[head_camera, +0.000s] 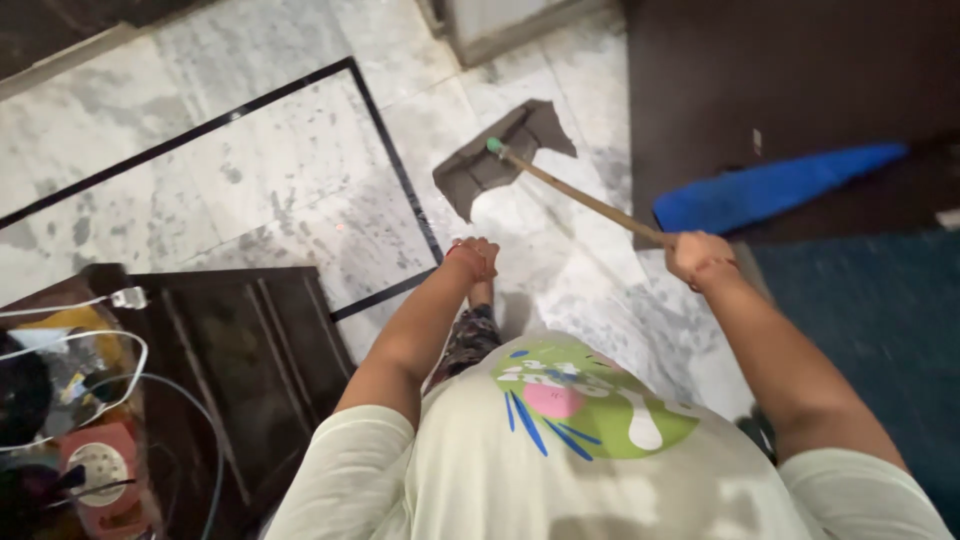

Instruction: The person attaches a grey cloth to a mop head and mops a tiled floor in a cluttered room. The person moves the mop back and forth across the floor, covering different areas near a cabinet and doorway.

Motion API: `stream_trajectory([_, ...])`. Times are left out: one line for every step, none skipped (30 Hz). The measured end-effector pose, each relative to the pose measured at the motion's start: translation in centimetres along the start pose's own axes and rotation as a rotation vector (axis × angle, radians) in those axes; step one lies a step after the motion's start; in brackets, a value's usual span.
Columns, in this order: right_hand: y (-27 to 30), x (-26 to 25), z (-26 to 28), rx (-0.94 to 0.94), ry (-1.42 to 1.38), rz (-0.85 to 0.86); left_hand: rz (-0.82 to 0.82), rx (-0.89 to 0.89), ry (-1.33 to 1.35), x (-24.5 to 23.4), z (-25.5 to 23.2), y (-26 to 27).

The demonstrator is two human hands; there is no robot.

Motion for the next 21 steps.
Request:
stream_trajectory([-2.2, -1.0, 2.1, -0.007, -0.01, 0.013, -0.001, -0.017, 0.022, -0.1, 1.6, 0.3])
stream_trajectory([-4.7, -2.1, 4.1, 0.015, 0.02, 0.019, -0.002, -0.034, 0.043, -0.2, 3.4, 0.7])
stream_trajectory([-6.9, -2.8, 5.9, 0.042, 0.044, 0.025, -0.002, -0.046, 0.059, -0.2, 5.1, 1.1])
stream_trajectory([-8.8, -3.5, 7.5, 0.041, 0.025, 0.025, 0.002, -0.06, 0.063, -0.2, 6.6, 1.4])
stream_trajectory([-10.7, -3.9, 9.2, 0.043, 0.006, 0.024, 0.004, -0.071, 0.065, -0.3, 7.9, 1.5])
stream_trajectory([-12.2, -4.0, 11.0, 0.046, -0.014, 0.023, 0.007, -0.081, 0.068, -0.6, 9.0, 1.5])
stream_trajectory([-13.3, -4.0, 13.1, 0.004, -0.053, -0.012, 0.008, -0.086, 0.075, -1.0, 9.9, 1.5])
stream_trajectory([-14.2, -3.9, 14.7, -0.037, -0.093, -0.046, 0.008, -0.091, 0.082, -1.4, 10.7, 1.5])
stream_trajectory([-15.0, -3.0, 16.5, -0.093, -0.079, -0.04, 0.009, -0.095, 0.084, -1.9, 11.3, 1.5])
stream_trajectory([-15.5, -1.8, 18.4, -0.149, -0.065, -0.034, 0.0, -0.093, 0.076, -2.5, 11.7, 1.5])
stream_trajectory([-15.5, -0.2, 19.2, -0.116, -0.058, -0.018, -0.008, -0.085, 0.067, -3.1, 11.8, 1.4])
stream_trajectory([-15.0, 1.5, 20.0, -0.083, -0.05, -0.002, -0.016, -0.076, 0.057, -3.5, 11.7, 1.3])
stream_trajectory([-14.3, 3.2, 20.2, -0.099, -0.017, 0.072, -0.011, -0.07, 0.056, -4.1, 11.5, 0.8])
stream_trajectory([-13.0, 4.8, 20.0, -0.115, 0.015, 0.145, -0.006, -0.063, 0.054, -4.5, 11.1, 0.2])
stream_trajectory([-11.9, 5.5, 20.1, -0.147, 0.074, 0.164, -0.011, -0.06, 0.058, -5.2, 10.6, -0.5])
stream_trajectory([-10.8, 6.0, 20.2, -0.179, 0.133, 0.183, -0.076, -0.011, 0.071, -6.3, 9.5, -1.0])
stream_trajectory([-9.8, 6.2, 19.5, -0.148, 0.094, 0.21, -0.137, 0.03, 0.09, -7.0, 8.3, -1.3])
stream_trajectory([-8.7, 6.2, 18.8, -0.118, 0.054, 0.237, -0.198, 0.071, 0.107, -7.8, 6.9, -1.5])
stream_trajectory([-7.3, 6.4, 18.3, -0.084, 0.007, 0.264, -0.243, 0.125, 0.082, -8.6, 4.8, -1.7])
stream_trajectory([-5.8, 6.6, 18.8, -0.161, 0.055, 0.305, -0.288, 0.181, 0.055, -9.5, 2.3, -1.8])
stream_trajectory([-4.6, 6.3, 18.8, -0.234, 0.102, 0.338, -0.393, 0.353, 0.029, -10.7, -1.0, -1.0])
Point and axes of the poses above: each hand's wrist, its own y-axis away from the middle knuckle, its own x-axis out of the palm, z = x × y, the point moved 9 cm from there along -y, towards the middle knuckle, and after that the axes turned 2 degrees about -y, right-handed, at the moved point
